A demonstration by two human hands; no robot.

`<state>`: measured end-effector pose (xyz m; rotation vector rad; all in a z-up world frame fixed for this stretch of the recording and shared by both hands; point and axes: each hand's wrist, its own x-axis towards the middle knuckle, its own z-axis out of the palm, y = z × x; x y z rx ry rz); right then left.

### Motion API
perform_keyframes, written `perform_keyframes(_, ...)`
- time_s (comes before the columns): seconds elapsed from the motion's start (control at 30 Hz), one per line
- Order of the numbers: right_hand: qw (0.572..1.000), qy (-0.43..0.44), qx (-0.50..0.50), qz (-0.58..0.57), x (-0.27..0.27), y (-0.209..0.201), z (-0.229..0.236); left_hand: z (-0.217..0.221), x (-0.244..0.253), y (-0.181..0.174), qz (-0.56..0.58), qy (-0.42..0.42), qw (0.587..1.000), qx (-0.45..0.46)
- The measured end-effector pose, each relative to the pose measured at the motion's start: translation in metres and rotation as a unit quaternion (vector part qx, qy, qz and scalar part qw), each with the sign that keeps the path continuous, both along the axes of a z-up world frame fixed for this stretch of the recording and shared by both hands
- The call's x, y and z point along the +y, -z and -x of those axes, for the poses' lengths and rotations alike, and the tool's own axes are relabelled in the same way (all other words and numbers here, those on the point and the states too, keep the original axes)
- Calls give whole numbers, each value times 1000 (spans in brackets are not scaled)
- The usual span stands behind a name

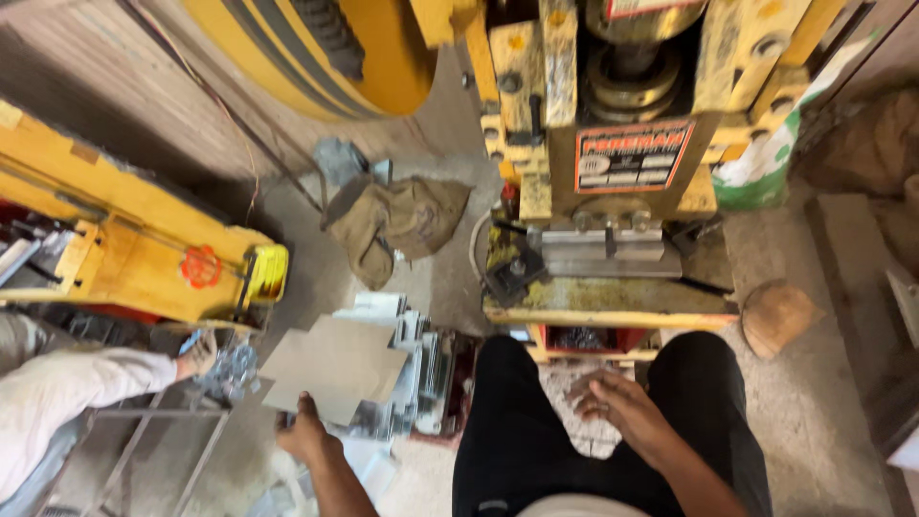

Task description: The person repeatedly picks up flat metal sheets from a stack, places them into a hydraulic press, operates the press to bend the sheets, and then removes the bent pieces to place them on a separate pile. The process is repeated for multiple sheets.

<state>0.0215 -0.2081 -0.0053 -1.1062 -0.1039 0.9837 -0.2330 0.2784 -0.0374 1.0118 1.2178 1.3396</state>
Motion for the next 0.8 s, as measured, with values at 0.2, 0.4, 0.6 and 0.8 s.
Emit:
perform_keyframes(0.2,1000,-11,13,20,-2,7,-2,-88,-57,-60,-204,114,967,101)
perform_keyframes(0.4,998,-7,-27,54,-23,-1,-6,-128,-142,-108,-94,281,950,98)
perform_keyframes(0.6,989,48,136,-30,-53,-29,-9,-192,-231,-67,137,484,836,217)
perform_keyframes(0.8,973,112,-121,162,-72,-36,-34,-247,-275,-32,101,539,835,51)
